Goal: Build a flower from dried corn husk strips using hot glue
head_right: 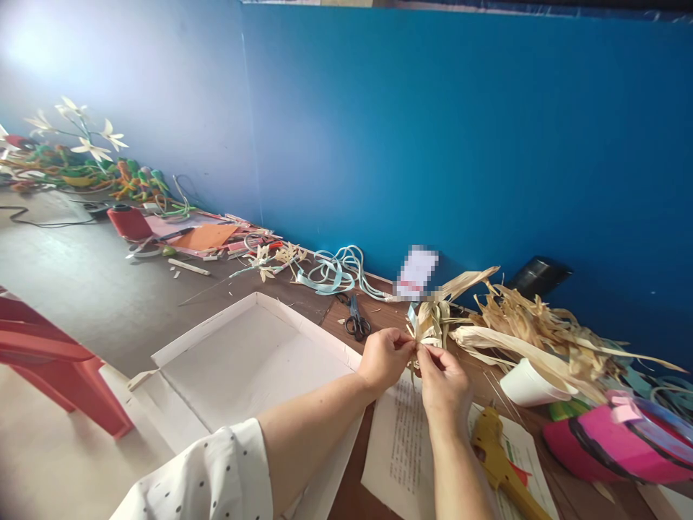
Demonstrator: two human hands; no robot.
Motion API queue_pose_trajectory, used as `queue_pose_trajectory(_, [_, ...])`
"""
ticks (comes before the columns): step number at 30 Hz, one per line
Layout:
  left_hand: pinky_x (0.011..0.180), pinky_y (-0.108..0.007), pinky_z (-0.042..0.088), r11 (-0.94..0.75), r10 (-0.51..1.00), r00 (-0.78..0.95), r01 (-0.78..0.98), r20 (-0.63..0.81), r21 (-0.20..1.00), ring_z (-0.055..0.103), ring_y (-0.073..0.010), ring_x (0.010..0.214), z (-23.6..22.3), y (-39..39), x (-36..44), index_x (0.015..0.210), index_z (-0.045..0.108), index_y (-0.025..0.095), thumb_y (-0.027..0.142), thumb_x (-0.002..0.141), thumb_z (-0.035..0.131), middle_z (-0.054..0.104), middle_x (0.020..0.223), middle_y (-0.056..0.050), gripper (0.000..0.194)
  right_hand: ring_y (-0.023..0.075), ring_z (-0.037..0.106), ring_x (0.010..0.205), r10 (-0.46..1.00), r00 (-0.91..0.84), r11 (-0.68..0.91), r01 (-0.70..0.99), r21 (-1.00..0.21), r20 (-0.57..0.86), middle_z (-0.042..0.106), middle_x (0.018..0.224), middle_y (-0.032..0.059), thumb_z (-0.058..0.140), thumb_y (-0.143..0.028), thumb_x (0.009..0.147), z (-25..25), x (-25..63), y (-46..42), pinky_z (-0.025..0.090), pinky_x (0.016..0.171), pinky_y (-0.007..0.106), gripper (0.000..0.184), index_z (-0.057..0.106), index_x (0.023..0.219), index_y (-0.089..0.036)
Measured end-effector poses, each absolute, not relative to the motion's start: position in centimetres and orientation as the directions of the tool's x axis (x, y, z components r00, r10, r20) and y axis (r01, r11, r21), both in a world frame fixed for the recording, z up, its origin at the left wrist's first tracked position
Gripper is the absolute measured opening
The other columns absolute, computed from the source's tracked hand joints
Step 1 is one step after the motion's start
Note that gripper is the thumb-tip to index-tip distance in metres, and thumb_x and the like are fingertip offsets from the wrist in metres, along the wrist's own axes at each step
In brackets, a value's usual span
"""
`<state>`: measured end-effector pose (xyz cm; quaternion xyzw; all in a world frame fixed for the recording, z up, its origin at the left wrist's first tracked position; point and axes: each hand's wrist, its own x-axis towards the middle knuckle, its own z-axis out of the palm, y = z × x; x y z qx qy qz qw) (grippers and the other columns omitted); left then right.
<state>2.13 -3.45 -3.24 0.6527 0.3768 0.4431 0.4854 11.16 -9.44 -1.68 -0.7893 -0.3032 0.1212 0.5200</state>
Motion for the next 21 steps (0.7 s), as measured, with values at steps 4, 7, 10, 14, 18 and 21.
queue_pose_trajectory(4, [0.060,-0.020,0.041,-0.257,0.920,0.326,0.084,0.217,0.963,0.058,-0.0124,0.068,-3.10,-3.49,2.05,0.074,0.067,0.018,0.025,0.074,0.055,0.067,0.072,-0.001,0.014,0.0179,0.055,0.056,0.602,0.785,-0.260,0.366,-0.893,0.147,0.065,0.060,0.0030,0.066,-0.051,0.060,-1.34,10.93,-9.49,0.041,0.053,0.027,0.040,0.071,0.083,-0.018])
queue_pose_trajectory(7, [0.062,-0.020,0.041,-0.287,0.917,0.318,0.113,0.239,0.951,0.058,-0.0120,0.069,-2.93,-3.56,1.94,0.075,0.067,0.019,0.025,0.076,0.054,0.067,0.073,0.000,0.015,0.0180,0.055,0.057,0.598,0.789,-0.270,0.367,-0.890,0.144,0.065,0.061,0.0032,0.066,-0.051,0.059,-1.32,10.94,-9.41,0.041,0.054,0.027,0.041,0.071,0.082,-0.018])
queue_pose_trajectory(10, [0.065,-0.020,0.041,-0.344,0.905,0.317,0.150,0.284,0.927,0.058,-0.0120,0.071,-2.82,-3.59,1.83,0.075,0.067,0.020,0.024,0.077,0.052,0.068,0.076,0.001,0.016,0.0178,0.055,0.058,0.596,0.794,-0.271,0.341,-0.900,0.121,0.065,0.062,0.0035,0.066,-0.050,0.059,-1.47,11.05,-9.27,0.040,0.054,0.027,0.042,0.072,0.084,-0.017])
queue_pose_trajectory(14, [0.068,-0.021,0.042,-0.424,0.880,0.320,0.196,0.351,0.884,0.058,-0.0127,0.074,-2.74,-3.53,1.66,0.074,0.067,0.020,0.022,0.077,0.052,0.068,0.077,0.000,0.015,0.0181,0.056,0.060,0.590,0.802,-0.260,0.300,-0.918,0.095,0.066,0.064,0.0042,0.067,-0.048,0.059,-1.70,11.25,-9.22,0.041,0.054,0.027,0.041,0.072,0.085,-0.017])
queue_pose_trajectory(18, [0.071,-0.022,0.043,-0.507,0.841,0.343,0.228,0.418,0.832,0.058,-0.0137,0.076,-2.81,-3.45,1.54,0.076,0.067,0.020,0.020,0.078,0.051,0.067,0.078,-0.001,0.016,0.0179,0.057,0.062,0.596,0.800,-0.263,0.283,-0.922,0.076,0.067,0.068,0.0041,0.067,-0.047,0.060,-2.00,11.50,-9.26,0.041,0.053,0.026,0.040,0.073,0.086,-0.018])
queue_pose_trajectory(21, [0.073,-0.023,0.044,-0.545,0.821,0.350,0.240,0.452,0.803,0.059,-0.0143,0.077,-3.01,-3.39,1.56,0.077,0.068,0.020,0.019,0.079,0.052,0.067,0.079,-0.001,0.016,0.0179,0.057,0.060,0.598,0.798,-0.261,0.280,-0.924,0.073,0.068,0.068,0.0049,0.066,-0.049,0.061,-2.23,11.57,-9.18,0.040,0.051,0.026,0.041,0.073,0.086,-0.018])
